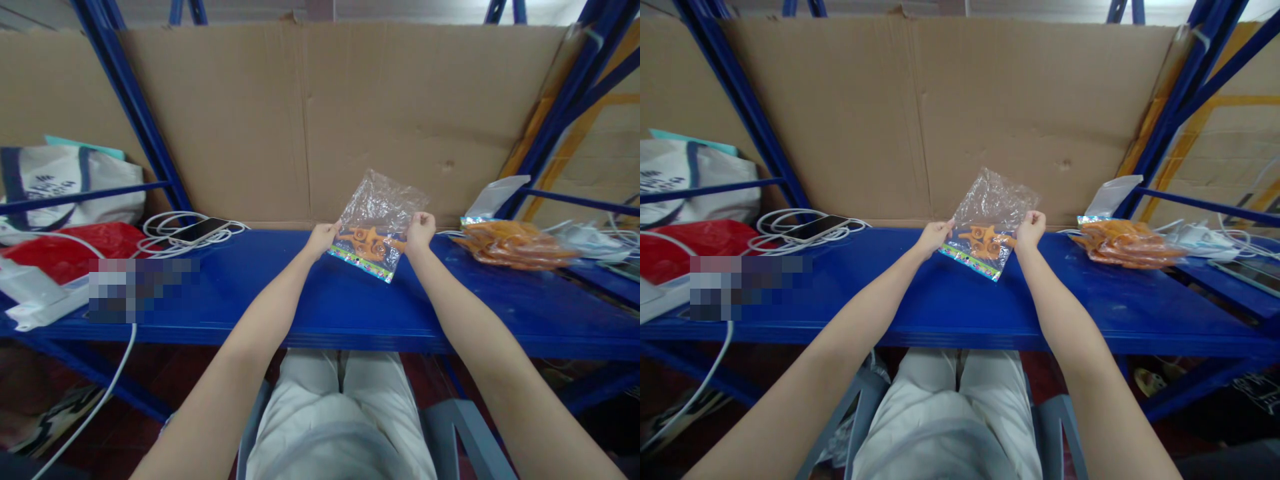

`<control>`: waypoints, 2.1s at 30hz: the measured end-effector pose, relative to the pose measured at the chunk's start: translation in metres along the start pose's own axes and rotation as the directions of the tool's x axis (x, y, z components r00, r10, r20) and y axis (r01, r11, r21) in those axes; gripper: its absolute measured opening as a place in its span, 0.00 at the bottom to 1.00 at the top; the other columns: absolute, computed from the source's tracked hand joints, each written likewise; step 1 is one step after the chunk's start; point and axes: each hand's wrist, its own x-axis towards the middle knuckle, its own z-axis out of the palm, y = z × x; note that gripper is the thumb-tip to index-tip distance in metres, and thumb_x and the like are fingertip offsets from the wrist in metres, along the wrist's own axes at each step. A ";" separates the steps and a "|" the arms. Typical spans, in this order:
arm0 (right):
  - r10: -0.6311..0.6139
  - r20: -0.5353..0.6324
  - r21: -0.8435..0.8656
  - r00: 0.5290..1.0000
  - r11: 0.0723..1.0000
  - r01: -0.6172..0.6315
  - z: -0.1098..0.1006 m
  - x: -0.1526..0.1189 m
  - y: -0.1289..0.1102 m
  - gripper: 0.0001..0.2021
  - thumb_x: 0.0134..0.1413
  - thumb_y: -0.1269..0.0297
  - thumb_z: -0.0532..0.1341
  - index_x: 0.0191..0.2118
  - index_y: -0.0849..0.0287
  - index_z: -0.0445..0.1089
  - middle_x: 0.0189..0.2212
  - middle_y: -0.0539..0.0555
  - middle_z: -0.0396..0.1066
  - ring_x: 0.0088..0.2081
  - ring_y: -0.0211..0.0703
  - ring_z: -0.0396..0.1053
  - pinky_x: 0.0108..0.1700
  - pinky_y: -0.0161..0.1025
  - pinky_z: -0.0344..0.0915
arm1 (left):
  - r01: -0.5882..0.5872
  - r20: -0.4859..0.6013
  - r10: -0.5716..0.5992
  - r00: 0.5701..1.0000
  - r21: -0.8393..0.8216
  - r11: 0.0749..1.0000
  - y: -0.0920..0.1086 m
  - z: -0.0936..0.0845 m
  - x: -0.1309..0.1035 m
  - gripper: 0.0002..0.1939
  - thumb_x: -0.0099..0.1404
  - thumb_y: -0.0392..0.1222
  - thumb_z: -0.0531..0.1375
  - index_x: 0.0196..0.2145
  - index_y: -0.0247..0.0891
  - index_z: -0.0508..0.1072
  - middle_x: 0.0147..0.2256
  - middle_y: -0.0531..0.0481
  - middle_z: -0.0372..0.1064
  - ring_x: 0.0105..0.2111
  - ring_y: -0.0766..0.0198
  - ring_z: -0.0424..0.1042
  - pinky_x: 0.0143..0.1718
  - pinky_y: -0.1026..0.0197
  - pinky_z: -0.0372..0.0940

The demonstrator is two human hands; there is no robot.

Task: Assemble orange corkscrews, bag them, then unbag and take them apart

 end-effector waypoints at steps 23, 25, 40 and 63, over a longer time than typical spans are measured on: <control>0.216 -0.153 0.193 0.964 0.964 -0.185 -0.012 0.006 -0.020 0.10 0.67 0.72 0.46 0.33 0.51 0.50 0.24 0.41 0.56 0.17 0.32 0.60 0.21 0.30 0.64 | 0.357 0.518 -0.194 0.833 -0.235 0.904 0.014 0.007 -0.014 0.36 0.66 0.73 0.45 0.39 0.36 0.71 0.24 0.49 0.74 0.16 0.69 0.67 0.18 0.68 0.58; 0.241 -0.090 0.224 0.966 0.950 -0.216 -0.010 0.000 -0.021 0.10 0.68 0.71 0.44 0.33 0.51 0.50 0.23 0.41 0.57 0.16 0.31 0.61 0.20 0.30 0.65 | 0.357 0.584 -0.176 0.792 -0.209 0.911 0.016 0.011 -0.019 0.32 0.67 0.70 0.50 0.42 0.35 0.71 0.26 0.48 0.76 0.17 0.69 0.69 0.19 0.68 0.60; 0.331 0.133 0.191 0.934 0.916 -0.352 -0.006 -0.014 -0.016 0.09 0.57 0.77 0.51 0.29 0.57 0.57 0.23 0.43 0.61 0.21 0.30 0.62 0.23 0.29 0.70 | 0.336 0.594 -0.218 0.774 -0.094 0.937 0.005 0.022 -0.016 0.21 0.66 0.57 0.62 0.30 0.33 0.74 0.26 0.47 0.76 0.19 0.72 0.68 0.21 0.69 0.62; 0.393 0.043 0.223 0.919 0.893 -0.392 -0.020 -0.006 -0.023 0.12 0.60 0.77 0.51 0.28 0.55 0.57 0.20 0.45 0.69 0.18 0.34 0.69 0.17 0.28 0.64 | -0.332 0.113 0.323 0.940 0.526 0.783 -0.020 0.022 -0.006 0.47 0.60 0.28 0.55 0.73 0.44 0.40 0.73 0.40 0.31 0.72 0.46 0.33 0.69 0.37 0.40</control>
